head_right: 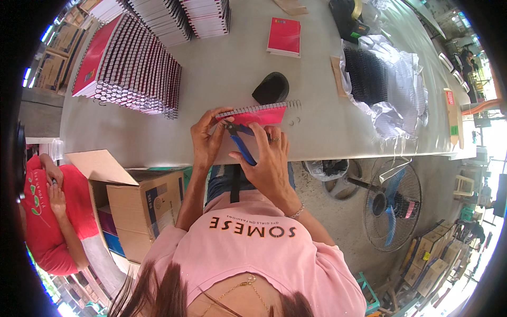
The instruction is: The person assembles spiral-bound notebooks by inserting a black plastic coil into the punched holes of pink covers. They use pliers to secure the coil ends and stack the finished notebooks on the table. A coworker is visible in the background handling other items.
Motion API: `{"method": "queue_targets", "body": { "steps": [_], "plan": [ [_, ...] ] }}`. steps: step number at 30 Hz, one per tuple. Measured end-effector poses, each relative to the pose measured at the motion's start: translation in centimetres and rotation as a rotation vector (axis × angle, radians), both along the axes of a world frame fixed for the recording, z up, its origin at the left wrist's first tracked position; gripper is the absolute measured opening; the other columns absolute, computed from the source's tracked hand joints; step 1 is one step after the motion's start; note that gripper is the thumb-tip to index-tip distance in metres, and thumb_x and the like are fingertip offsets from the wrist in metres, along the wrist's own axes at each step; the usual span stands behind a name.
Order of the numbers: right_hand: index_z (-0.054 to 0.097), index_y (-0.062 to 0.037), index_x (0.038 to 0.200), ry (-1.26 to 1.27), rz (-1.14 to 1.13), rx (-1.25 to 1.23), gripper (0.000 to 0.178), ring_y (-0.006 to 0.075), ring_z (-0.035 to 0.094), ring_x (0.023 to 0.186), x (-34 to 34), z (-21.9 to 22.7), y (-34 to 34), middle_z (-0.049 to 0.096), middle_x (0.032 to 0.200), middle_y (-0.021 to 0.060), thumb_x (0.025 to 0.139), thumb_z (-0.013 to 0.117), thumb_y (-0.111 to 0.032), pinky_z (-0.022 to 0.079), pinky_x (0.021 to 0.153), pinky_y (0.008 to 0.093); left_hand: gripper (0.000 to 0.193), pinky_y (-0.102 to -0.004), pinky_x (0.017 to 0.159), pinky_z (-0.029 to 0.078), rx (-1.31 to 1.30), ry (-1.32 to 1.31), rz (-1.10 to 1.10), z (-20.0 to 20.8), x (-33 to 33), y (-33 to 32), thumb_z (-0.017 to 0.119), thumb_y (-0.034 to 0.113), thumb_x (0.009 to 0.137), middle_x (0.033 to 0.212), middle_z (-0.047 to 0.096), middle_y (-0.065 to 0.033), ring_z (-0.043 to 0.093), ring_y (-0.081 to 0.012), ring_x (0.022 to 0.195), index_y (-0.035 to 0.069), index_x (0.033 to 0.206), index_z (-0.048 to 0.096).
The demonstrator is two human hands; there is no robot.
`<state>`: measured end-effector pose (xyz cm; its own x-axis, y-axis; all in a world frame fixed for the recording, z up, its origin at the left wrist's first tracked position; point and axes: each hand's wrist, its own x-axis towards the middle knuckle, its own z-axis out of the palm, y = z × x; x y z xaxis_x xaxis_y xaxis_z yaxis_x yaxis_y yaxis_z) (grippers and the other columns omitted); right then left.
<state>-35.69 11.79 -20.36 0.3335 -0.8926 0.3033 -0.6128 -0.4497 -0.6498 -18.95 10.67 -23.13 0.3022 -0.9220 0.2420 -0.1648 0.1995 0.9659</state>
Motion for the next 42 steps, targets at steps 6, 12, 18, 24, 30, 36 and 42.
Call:
{"method": "queue_targets", "body": {
  "steps": [6,12,18,24,30,36,42],
  "plan": [
    [0.053,-0.0101,0.132,-0.019,0.006,-0.014,0.068,0.0344,0.048,0.102,0.2,0.6,0.2,0.051,0.109,0.016,0.076,0.082,-0.036,0.038,0.089,0.0467,0.023,-0.0262,0.079,0.055,0.072,-0.08,0.046,1.7,-0.3,1.1,0.057,-0.003,0.093,0.097,0.072,-0.0088,0.07,-0.0152,0.092,-0.003,0.113,0.067],
    [0.058,-0.0142,0.131,-0.045,-0.004,-0.079,0.067,0.0322,0.053,0.096,0.0,0.9,0.3,0.053,0.103,0.0143,0.073,0.083,-0.036,0.041,0.084,0.0437,0.021,-0.0255,0.071,0.055,0.03,-0.172,0.112,2.7,-0.8,1.6,0.062,-0.002,0.09,0.089,0.073,-0.0081,0.07,-0.0132,0.085,-0.001,0.11,0.069],
    [0.061,-0.0139,0.129,-0.062,-0.029,-0.106,0.064,0.0268,0.059,0.082,-0.3,1.1,0.5,0.056,0.094,0.008,0.073,0.084,-0.035,0.047,0.071,0.0379,0.02,-0.025,0.067,0.054,-0.031,-0.296,0.211,2.7,-1.3,1.8,0.07,0.0,0.086,0.089,0.074,-0.0093,0.07,-0.0117,0.079,0.001,0.106,0.072],
    [0.06,-0.0117,0.12,-0.177,0.078,0.012,0.051,0.0211,0.056,0.068,-1.1,2.2,0.5,0.056,0.084,0.0055,0.08,0.08,-0.037,0.045,0.054,0.0329,0.025,-0.0265,0.07,0.055,-0.048,-0.392,0.259,4.1,-2.3,2.2,0.066,-0.005,0.085,0.09,0.074,-0.0105,0.07,-0.0127,0.081,0.002,0.108,0.072],
    [0.048,-0.0034,0.118,-1.049,0.47,1.425,0.051,0.0078,0.048,0.064,-2.1,4.1,-0.4,0.049,0.078,0.0019,0.096,0.062,-0.047,0.038,0.051,0.0237,0.032,-0.0283,0.07,0.054,-0.015,-0.426,0.266,5.2,-2.8,2.4,0.061,-0.008,0.085,0.092,0.073,-0.0106,0.071,-0.016,0.081,0.004,0.113,0.07],
    [0.055,0.0004,0.123,-0.528,0.211,0.64,0.055,0.02,0.056,0.086,-2.7,1.9,-1.7,0.059,0.1,0.0078,0.086,0.077,-0.033,0.047,0.083,0.033,0.024,-0.0267,0.064,0.051,-0.009,-0.419,0.323,7.5,-1.8,1.6,0.072,0.006,0.087,0.088,0.072,-0.01,0.065,-0.0114,0.072,0.004,0.111,0.07],
    [0.053,-0.0076,0.13,0.125,-0.362,-0.079,0.061,0.0357,0.052,0.111,-8.2,-2.1,-9.4,0.058,0.122,0.0163,0.08,0.079,-0.032,0.037,0.099,0.0495,0.014,-0.0202,0.055,0.034,-0.207,-0.256,0.643,17.8,2.4,2.4,0.073,0.011,0.089,0.07,0.048,0.008,0.038,-0.0027,0.063,0.003,0.1,0.074]
  ]
}}
